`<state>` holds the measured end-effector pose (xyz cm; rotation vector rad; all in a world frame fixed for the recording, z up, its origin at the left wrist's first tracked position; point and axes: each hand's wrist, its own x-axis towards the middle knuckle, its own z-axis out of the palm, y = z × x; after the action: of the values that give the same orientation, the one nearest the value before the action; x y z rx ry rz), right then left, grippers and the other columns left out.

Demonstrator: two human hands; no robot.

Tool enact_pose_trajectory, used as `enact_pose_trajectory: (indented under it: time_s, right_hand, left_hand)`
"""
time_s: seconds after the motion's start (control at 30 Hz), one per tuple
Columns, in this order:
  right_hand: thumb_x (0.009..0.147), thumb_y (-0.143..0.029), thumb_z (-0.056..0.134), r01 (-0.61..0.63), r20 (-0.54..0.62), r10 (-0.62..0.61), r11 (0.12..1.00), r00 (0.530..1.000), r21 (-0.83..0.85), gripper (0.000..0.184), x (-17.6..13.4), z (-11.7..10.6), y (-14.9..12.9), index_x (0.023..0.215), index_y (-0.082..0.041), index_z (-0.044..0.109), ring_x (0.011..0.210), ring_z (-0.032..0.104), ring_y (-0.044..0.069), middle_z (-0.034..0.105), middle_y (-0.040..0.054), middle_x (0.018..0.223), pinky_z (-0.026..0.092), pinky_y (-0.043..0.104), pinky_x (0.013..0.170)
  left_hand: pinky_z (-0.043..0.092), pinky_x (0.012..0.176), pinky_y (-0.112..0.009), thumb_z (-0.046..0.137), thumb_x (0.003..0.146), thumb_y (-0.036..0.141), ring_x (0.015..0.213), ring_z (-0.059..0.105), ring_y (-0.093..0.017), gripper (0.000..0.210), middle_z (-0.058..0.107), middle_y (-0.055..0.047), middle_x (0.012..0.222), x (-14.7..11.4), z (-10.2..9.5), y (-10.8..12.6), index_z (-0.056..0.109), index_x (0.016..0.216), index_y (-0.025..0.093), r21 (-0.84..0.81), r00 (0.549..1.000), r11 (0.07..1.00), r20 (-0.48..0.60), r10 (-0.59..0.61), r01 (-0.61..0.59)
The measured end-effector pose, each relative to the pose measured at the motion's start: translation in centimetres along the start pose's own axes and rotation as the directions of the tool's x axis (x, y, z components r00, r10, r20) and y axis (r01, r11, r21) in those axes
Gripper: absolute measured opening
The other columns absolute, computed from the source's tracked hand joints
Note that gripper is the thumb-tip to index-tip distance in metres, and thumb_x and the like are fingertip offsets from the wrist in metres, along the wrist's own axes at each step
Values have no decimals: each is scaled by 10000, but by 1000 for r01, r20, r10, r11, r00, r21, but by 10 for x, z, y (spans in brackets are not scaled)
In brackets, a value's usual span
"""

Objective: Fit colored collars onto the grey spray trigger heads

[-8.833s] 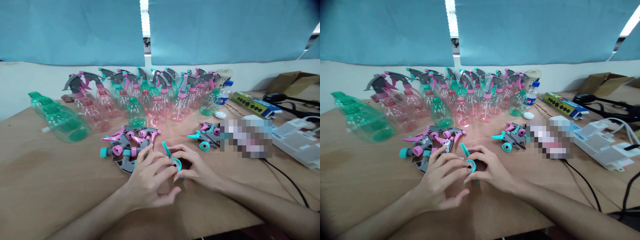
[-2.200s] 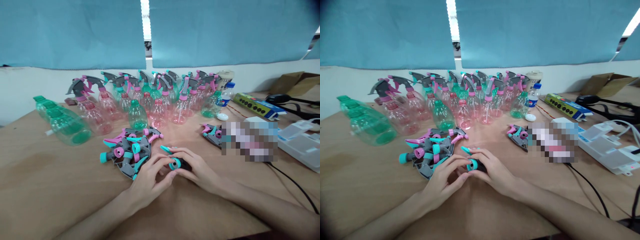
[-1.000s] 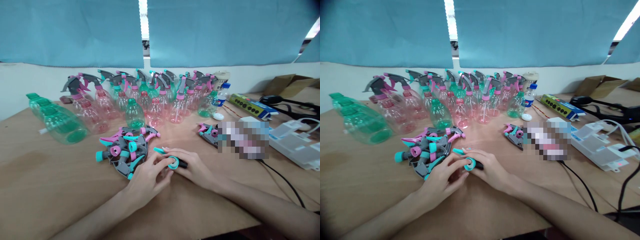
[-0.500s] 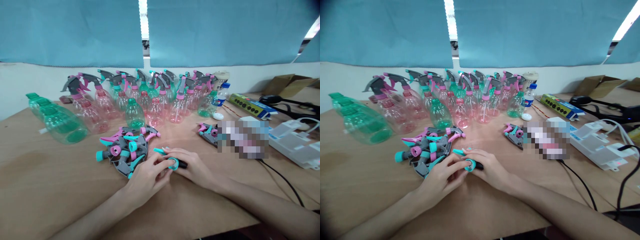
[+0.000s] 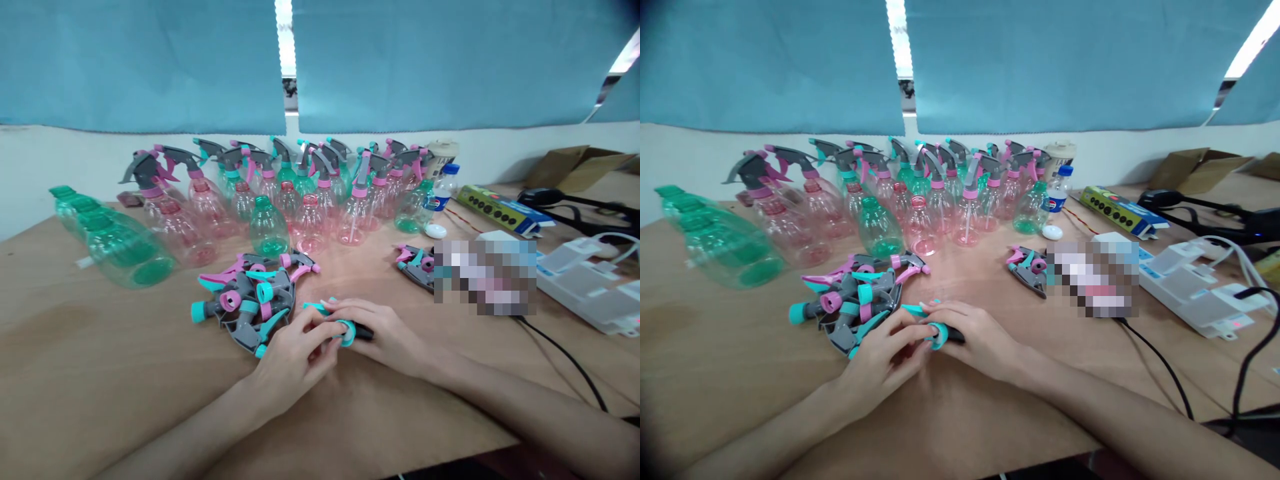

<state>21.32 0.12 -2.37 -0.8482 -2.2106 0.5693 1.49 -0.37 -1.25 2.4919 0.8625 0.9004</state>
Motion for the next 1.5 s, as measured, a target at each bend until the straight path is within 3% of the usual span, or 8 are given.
enact_pose_trajectory:
  time_s: [0.23, 0.73, 1.03, 1.27, 1.5]
  right_hand:
    - [884, -252, 571, 22, 27, -22, 1000, 999, 0, 264, -2, 1, 5, 1147, -228, 576, 1206, 529, 194, 607, 68, 1253, 460, 388, 1010]
    - [893, -269, 555, 35, 39, -34, 998, 999, -45, 264, -2, 3, 5, 1146, -205, 592, 1225, 518, 199, 613, 80, 1249, 445, 378, 1030]
    - [874, -237, 583, 27, 17, -26, 999, 1000, -25, 276, -3, 4, 6, 1150, -229, 587, 1218, 525, 208, 620, 66, 1240, 449, 402, 1027]
    - [860, -240, 599, 5, -21, -6, 1000, 1000, -29, 240, -1, 2, 7, 1098, -212, 601, 1190, 548, 203, 638, 77, 1200, 482, 379, 985]
    - [840, -225, 627, -13, -43, 12, 1000, 999, -9, 245, -1, -1, 4, 1083, -228, 599, 1160, 569, 195, 662, 62, 1153, 491, 380, 964]
  left_hand:
    - [442, 564, -209, 474, 889, 154, 582, 489, -84, 159, 503, -7, 823, 1, -2, 3, 597, 976, 200, -29, 998, 998, 37, -50, 51]
    - [314, 471, -186, 423, 856, 113, 476, 400, -87, 143, 425, 65, 568, 3, -5, 2, 541, 870, 193, 73, 984, 996, 166, -71, 60]
    - [388, 516, -218, 506, 854, 208, 530, 543, -123, 28, 563, 54, 624, 3, -4, 2, 479, 859, 211, 167, 975, 986, 221, -32, -5]
    - [423, 560, -230, 496, 909, 263, 578, 548, -125, 58, 574, 34, 737, 0, 0, -4, 488, 934, 211, 108, 974, 993, 213, -70, 48]
    - [427, 589, -232, 519, 900, 303, 654, 534, -130, 162, 548, 7, 774, 2, -3, -1, 493, 786, 191, 60, 991, 997, 122, -52, 45]
